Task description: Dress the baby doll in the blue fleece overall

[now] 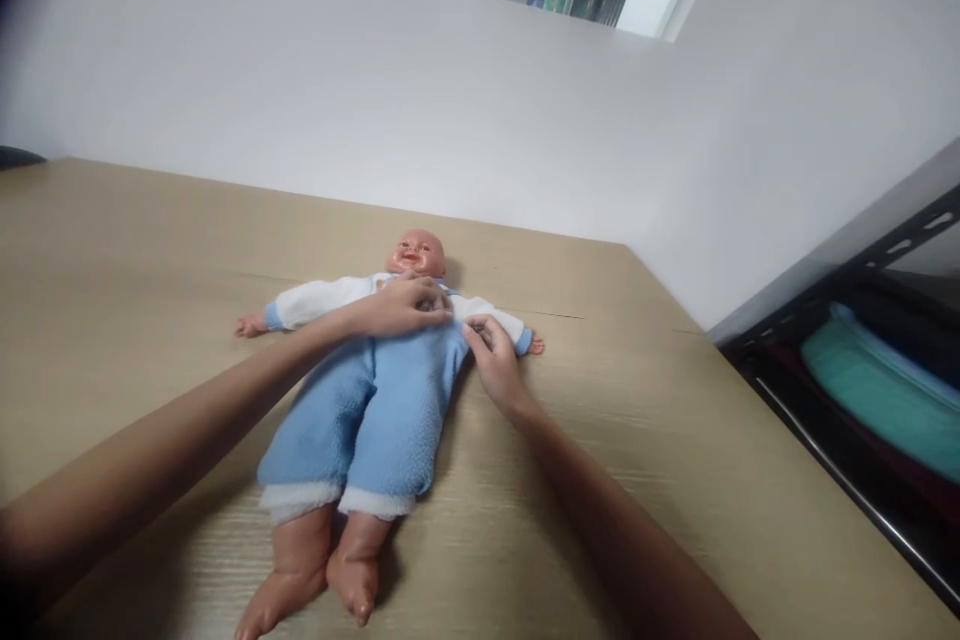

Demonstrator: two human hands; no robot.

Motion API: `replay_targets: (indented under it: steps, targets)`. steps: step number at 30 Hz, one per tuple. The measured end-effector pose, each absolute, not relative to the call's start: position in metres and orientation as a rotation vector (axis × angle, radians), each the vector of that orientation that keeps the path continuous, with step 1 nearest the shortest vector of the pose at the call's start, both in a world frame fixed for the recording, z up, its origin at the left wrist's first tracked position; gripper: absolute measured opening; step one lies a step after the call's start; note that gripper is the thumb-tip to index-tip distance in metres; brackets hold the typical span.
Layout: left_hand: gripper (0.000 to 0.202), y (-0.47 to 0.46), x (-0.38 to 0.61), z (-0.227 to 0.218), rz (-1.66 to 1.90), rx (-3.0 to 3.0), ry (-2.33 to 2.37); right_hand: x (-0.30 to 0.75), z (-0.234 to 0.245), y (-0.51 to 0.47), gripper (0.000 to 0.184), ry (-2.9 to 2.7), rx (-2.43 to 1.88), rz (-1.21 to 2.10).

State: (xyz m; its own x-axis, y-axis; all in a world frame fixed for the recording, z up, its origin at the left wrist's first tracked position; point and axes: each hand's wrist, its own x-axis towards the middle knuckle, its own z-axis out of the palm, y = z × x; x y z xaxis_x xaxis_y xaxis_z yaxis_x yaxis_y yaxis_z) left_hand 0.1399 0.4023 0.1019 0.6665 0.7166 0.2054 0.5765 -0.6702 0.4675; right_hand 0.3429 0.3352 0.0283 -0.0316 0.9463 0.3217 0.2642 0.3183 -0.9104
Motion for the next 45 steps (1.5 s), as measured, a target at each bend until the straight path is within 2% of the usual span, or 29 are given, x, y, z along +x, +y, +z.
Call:
replay_targets:
  steps: [3, 5, 7, 9, 11, 15, 17, 20, 25, 29, 33, 37, 40, 43, 45]
  targets:
    - [0.028, 0.409, 0.138, 0.101, 0.554, 2.483, 1.031, 0.354, 0.038, 0.33, 0.023, -1.6, -1.219, 0.636]
    - [0.031, 0.41, 0.139, 0.099, 0.564, 2.509, 1.076, 0.367, 0.044, 0.328, 0.017, -1.76, -1.324, 0.321]
    - [0.034, 0.41, 0.141, 0.098, 0.602, 2.549, 1.113, 0.383, 0.048, 0.33, 0.029, -1.917, -1.423, -0.011]
    - [0.033, 0.409, 0.146, 0.097, 0.663, 2.597, 1.094, 0.4, 0.05, 0.335, 0.046, -2.022, -1.468, -0.093]
    - [0.033, 0.409, 0.153, 0.098, 0.702, 2.652, 1.001, 0.414, 0.051, 0.341, 0.051, -2.113, -1.468, 0.017]
    - [0.056, 0.412, 0.171, 0.101, 0.587, 2.717, 0.829, 0.42, 0.058, 0.345, 0.043, -2.054, -1.42, 0.137]
    - [0.06, 0.414, 0.178, 0.099, 0.522, 2.734, 0.804, 0.412, 0.065, 0.34, 0.043, -1.91, -1.379, 0.18]
    - [0.052, 0.414, 0.179, 0.093, 0.56, 2.73, 0.767, 0.398, 0.072, 0.328, 0.048, -1.815, -1.306, 0.277]
    - [0.036, 0.405, 0.167, 0.084, 0.801, 2.609, 0.683, 0.395, 0.065, 0.326, 0.046, -1.522, -1.16, 0.613]
    - [0.04, 0.403, 0.158, 0.082, 0.996, 2.392, 0.672, 0.396, 0.042, 0.341, 0.056, -1.295, -1.146, 0.798]
    - [0.033, 0.407, 0.151, 0.083, 1.183, 2.127, 0.648, 0.385, 0.027, 0.343, 0.077, -1.27, -1.082, 1.107]
    - [0.038, 0.408, 0.143, 0.084, 1.329, 1.86, 0.672, 0.369, 0.025, 0.333, 0.052, -1.62, -1.214, 1.053]
    - [0.04, 0.407, 0.135, 0.084, 1.427, 1.647, 0.778, 0.35, 0.026, 0.325, 0.051, -1.792, -1.117, 1.046]
    - [0.034, 0.408, 0.125, 0.085, 1.517, 1.366, 0.809, 0.323, 0.028, 0.326, 0.046, -1.637, -1.013, 1.191]
    - [0.038, 0.409, 0.117, 0.087, 1.537, 1.148, 0.759, 0.303, 0.031, 0.332, 0.04, -1.511, -1.001, 1.254]
